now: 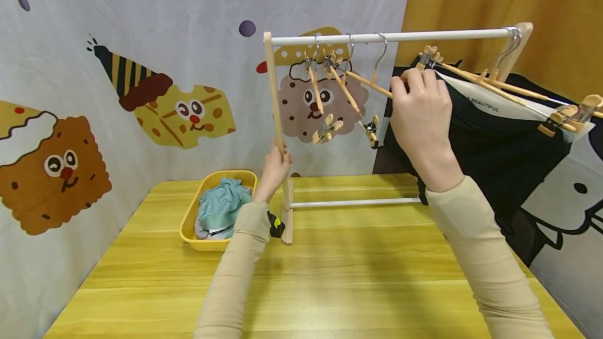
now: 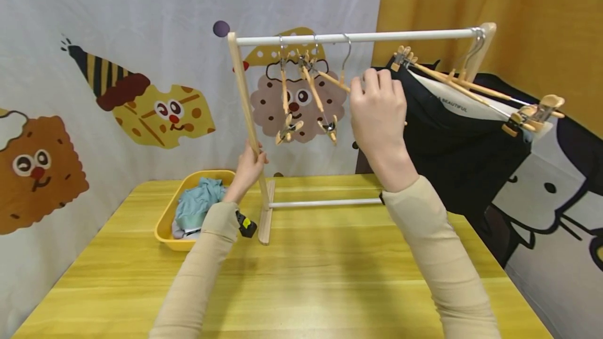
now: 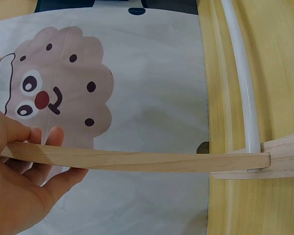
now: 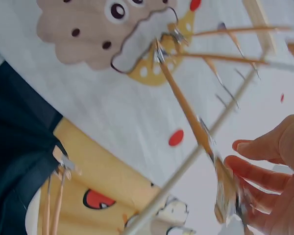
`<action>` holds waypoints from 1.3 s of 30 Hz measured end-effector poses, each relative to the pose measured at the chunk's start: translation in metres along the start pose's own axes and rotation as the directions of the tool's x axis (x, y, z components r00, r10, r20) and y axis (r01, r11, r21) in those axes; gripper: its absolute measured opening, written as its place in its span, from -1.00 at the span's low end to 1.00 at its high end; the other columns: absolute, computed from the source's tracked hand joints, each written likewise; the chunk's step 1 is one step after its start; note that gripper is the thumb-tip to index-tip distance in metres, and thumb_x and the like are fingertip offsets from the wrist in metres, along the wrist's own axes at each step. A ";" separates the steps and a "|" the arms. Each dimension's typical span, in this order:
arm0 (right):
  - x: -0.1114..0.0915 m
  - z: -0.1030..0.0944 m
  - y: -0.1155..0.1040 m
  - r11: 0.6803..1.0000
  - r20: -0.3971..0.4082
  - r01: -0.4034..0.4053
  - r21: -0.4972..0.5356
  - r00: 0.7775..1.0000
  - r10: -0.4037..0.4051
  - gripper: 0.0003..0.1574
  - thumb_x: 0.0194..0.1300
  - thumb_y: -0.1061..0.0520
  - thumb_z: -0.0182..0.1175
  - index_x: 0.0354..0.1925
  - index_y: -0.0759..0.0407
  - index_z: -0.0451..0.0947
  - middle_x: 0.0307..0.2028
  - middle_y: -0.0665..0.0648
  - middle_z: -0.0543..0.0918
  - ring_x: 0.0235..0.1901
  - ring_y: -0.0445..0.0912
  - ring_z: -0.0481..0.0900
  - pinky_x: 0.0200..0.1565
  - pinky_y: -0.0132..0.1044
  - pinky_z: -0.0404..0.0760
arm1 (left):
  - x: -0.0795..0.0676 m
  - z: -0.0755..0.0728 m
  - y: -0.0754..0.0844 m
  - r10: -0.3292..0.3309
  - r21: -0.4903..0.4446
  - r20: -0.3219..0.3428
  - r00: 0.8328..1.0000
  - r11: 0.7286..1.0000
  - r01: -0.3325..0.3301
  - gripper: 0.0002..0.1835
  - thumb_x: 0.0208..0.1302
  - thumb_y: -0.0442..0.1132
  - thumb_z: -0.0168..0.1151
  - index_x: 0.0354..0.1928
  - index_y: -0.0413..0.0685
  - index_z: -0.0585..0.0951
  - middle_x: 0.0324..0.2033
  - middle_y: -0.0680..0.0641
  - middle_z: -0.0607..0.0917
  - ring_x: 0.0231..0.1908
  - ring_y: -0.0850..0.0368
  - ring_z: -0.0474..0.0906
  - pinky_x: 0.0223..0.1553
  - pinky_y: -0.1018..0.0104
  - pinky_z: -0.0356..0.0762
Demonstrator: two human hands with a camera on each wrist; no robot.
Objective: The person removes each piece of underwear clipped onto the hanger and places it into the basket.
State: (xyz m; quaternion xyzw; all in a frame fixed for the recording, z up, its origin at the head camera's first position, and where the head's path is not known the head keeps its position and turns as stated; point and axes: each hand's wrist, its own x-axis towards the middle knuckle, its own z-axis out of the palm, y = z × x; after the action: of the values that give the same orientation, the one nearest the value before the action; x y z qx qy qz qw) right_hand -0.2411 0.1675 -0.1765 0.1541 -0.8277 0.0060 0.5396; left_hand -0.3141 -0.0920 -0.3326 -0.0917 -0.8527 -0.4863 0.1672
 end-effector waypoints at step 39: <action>-0.019 0.010 0.150 0.814 0.478 -0.529 -0.239 0.666 0.573 -0.45 0.43 0.09 -0.12 0.11 0.57 0.33 0.02 0.59 0.33 0.04 0.44 0.19 0.05 0.33 0.24 | -0.001 0.000 -0.001 0.006 0.024 -0.006 1.000 1.000 -0.006 -0.81 0.46 -0.32 -0.11 0.04 -0.19 0.28 -0.33 -0.26 0.59 -0.45 -0.01 0.49 -0.47 0.31 0.42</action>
State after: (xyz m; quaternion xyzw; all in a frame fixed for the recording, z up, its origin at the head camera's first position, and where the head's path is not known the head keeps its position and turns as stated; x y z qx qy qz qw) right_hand -0.2818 0.3131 -0.1741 -0.1293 -0.9501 0.0929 0.2683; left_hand -0.3138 -0.0927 -0.3334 -0.0909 -0.8577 -0.4757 0.1725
